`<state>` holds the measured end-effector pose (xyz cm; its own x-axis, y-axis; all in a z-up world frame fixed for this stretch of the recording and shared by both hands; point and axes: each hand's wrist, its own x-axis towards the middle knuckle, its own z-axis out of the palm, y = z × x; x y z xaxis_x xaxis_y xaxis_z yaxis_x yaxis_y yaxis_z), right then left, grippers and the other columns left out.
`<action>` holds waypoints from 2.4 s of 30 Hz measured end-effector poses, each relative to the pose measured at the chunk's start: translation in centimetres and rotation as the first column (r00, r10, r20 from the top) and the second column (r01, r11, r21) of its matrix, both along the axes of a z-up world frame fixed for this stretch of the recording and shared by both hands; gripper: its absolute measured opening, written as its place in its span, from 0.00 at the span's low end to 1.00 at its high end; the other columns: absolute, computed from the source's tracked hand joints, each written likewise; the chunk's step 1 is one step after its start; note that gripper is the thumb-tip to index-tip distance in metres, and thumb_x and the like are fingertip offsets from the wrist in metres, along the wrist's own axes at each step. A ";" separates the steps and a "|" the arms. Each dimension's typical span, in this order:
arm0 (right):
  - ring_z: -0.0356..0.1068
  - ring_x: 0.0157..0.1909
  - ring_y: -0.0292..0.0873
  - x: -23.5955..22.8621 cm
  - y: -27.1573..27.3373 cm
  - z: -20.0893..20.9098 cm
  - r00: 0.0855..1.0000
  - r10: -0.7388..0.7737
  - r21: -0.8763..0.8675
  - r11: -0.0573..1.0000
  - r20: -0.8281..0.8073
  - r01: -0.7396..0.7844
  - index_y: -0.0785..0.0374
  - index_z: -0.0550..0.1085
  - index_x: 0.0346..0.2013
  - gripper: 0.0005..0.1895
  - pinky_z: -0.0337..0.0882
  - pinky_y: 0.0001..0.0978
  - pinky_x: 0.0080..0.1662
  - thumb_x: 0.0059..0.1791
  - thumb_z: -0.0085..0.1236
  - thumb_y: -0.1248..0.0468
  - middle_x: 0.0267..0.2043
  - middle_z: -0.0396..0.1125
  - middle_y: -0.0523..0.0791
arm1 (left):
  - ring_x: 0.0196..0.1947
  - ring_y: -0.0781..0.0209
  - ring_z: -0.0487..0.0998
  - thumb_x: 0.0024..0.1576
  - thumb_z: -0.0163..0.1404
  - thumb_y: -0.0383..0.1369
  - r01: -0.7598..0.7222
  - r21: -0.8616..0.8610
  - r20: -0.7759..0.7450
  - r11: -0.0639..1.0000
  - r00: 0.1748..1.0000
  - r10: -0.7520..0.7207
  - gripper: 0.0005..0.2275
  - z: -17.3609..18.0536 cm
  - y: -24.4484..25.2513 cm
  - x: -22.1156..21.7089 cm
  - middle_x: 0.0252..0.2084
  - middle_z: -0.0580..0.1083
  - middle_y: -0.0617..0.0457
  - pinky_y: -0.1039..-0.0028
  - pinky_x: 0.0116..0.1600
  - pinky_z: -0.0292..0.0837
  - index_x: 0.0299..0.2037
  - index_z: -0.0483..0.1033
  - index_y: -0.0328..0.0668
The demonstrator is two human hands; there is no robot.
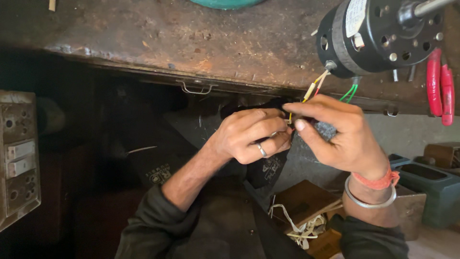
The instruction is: The person connects wires to a small cylindrical electrical component, likely a capacitor, using pliers to strip insulation and twist the wires. They then secure the connections with white heat shrink tubing.
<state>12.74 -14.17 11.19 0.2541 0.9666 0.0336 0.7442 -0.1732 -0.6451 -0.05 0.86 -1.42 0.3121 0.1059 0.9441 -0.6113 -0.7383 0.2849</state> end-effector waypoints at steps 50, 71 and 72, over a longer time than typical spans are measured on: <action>0.73 0.39 0.49 -1.3 -4.8 -10.0 0.861 -0.159 0.610 0.767 0.483 -0.200 0.68 0.79 0.45 0.16 0.75 0.37 0.39 0.45 0.70 0.79 0.46 0.58 0.48 | 0.51 0.59 0.79 0.65 0.55 0.25 0.240 -0.834 -0.095 0.497 0.825 -0.558 0.08 0.2 -4.8 -2.8 0.51 0.75 0.46 0.73 0.58 0.76 0.53 0.74 0.35; 0.74 0.41 0.43 -2.3 -2.6 -5.7 0.972 -0.169 0.454 0.888 0.166 0.077 0.65 0.79 0.41 0.07 0.74 0.30 0.43 0.50 0.68 0.71 0.47 0.71 0.48 | 0.40 0.67 0.76 0.69 0.52 0.25 0.353 -0.931 0.282 -0.094 0.532 -0.799 0.04 -2.3 -4.1 -1.7 0.50 0.75 0.47 0.77 0.44 0.74 0.51 0.76 0.32; 0.74 0.40 0.43 -2.5 -2.6 -5.3 0.971 -0.189 0.431 0.896 0.148 0.108 0.66 0.78 0.41 0.06 0.74 0.31 0.43 0.50 0.67 0.72 0.47 0.71 0.48 | 0.41 0.67 0.75 0.71 0.51 0.25 0.358 -0.933 0.249 -0.044 0.552 -0.796 0.04 -2.2 -4.1 -1.9 0.50 0.74 0.48 0.77 0.45 0.74 0.51 0.76 0.31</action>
